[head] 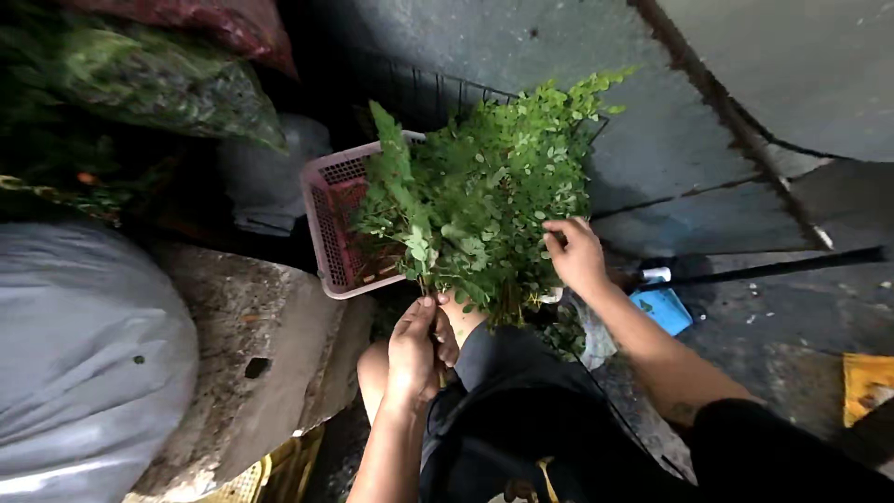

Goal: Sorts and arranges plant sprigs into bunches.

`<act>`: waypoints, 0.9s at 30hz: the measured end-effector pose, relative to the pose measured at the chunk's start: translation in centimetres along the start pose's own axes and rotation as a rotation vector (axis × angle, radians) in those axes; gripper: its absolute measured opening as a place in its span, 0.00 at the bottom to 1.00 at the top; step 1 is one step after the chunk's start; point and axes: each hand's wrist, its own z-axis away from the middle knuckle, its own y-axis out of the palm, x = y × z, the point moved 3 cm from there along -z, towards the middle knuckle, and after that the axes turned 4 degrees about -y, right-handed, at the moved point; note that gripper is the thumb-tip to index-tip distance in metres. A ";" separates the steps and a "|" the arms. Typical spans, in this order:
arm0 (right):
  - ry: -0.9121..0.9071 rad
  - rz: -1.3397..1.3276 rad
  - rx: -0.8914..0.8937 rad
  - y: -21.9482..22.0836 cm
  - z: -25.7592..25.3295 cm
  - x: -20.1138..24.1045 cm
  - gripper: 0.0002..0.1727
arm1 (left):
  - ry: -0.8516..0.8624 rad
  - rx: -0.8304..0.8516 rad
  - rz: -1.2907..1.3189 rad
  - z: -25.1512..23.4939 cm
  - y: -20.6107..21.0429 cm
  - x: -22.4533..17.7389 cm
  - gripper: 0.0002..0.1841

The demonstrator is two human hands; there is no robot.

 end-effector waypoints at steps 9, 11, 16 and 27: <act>-0.258 0.108 -0.093 -4.6 -5.2 5.9 0.17 | 0.182 -0.025 -0.129 2.5 -2.1 -3.9 0.19; -0.409 -0.032 -0.255 -6.8 -5.2 8.5 0.17 | 0.178 -0.064 -0.120 2.9 -2.7 -4.3 0.23; -0.289 -0.066 0.141 -5.3 -2.5 10.0 0.27 | 0.247 -0.059 -0.211 3.3 -1.5 -4.1 0.18; 0.235 -0.032 0.505 1.3 2.1 3.8 0.24 | 0.151 -0.026 -0.149 3.0 -1.2 -2.3 0.23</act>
